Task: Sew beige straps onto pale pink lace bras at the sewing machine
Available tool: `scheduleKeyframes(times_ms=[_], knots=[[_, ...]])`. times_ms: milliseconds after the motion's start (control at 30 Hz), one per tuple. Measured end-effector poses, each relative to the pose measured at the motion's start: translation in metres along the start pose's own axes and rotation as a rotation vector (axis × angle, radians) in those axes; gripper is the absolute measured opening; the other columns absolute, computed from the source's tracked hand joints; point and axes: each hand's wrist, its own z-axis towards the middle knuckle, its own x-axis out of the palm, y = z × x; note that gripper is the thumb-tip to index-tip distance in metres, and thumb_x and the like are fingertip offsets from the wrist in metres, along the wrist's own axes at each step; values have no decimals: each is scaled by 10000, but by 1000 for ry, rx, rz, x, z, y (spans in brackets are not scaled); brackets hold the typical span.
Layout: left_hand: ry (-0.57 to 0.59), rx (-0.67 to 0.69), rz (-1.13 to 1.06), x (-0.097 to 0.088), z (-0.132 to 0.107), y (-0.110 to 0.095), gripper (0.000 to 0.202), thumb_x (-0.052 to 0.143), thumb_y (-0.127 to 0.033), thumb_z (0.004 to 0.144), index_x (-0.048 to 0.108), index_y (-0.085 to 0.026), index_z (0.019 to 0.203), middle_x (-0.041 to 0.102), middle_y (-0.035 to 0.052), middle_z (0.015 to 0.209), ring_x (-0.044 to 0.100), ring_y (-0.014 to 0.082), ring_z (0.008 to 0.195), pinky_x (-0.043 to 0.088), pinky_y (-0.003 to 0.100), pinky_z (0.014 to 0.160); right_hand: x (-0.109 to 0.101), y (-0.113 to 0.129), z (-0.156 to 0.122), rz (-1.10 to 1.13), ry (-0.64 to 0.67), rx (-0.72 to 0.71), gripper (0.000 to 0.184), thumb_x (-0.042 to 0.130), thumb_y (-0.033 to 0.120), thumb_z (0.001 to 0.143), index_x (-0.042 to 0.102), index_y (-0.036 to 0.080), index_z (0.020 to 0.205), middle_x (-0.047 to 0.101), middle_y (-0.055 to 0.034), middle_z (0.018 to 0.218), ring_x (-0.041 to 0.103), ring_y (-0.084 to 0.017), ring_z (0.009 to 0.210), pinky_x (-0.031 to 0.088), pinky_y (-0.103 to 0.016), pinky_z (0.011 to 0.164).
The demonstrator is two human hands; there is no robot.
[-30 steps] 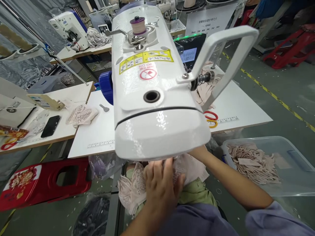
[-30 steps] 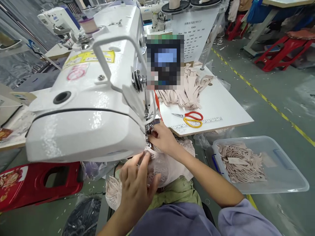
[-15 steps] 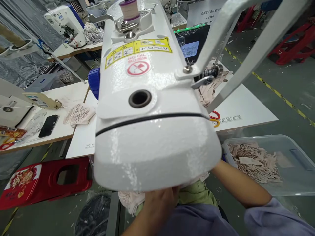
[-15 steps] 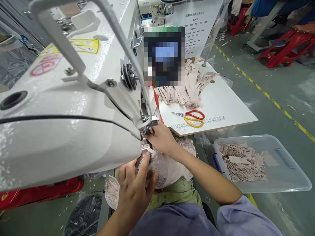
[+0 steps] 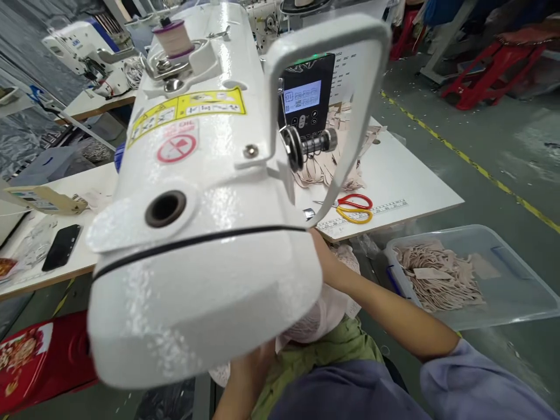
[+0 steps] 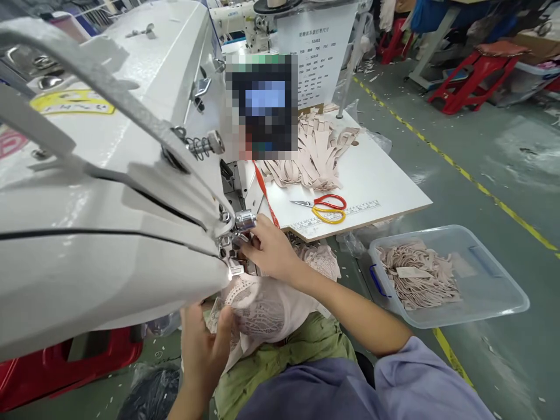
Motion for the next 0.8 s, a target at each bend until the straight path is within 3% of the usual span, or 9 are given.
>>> scheduleKeyframes(times_ms=[133,233,433,600,800], knots=[[180,-165,-247,8,4,9,543,506,-533,889,507,-226,1336,666,165,1095,631,332,1058,539,444,843,1,-5,-11,141,-102,37,44,564,256,862,588,222,847,569,-58,971,546,-161,659,518,-338,639],[231,-229,-295,14,4,12,565,545,-553,851,515,-215,1302,684,153,1091,652,321,1018,549,418,815,1,-8,-17,168,-133,15,85,573,275,870,603,213,920,584,-63,1045,545,-136,650,511,-315,642],[199,-272,-187,16,3,8,509,578,-595,804,546,-194,1116,690,118,987,671,297,871,541,386,728,-4,-10,-24,194,-156,-20,63,574,256,873,597,197,876,626,-46,1006,527,-118,660,483,-273,633],[206,-235,-104,10,11,-8,512,607,-588,801,529,-193,1117,682,127,1025,669,315,927,535,414,794,-6,-12,-28,208,-150,14,80,582,261,875,590,193,833,618,-28,950,487,-104,624,445,-260,602],[180,-186,-7,7,19,-22,506,596,-630,787,526,-199,1044,655,106,907,664,340,888,527,488,818,-7,-15,-31,214,-117,46,63,571,245,871,606,193,867,610,-33,927,513,-117,669,452,-264,626]])
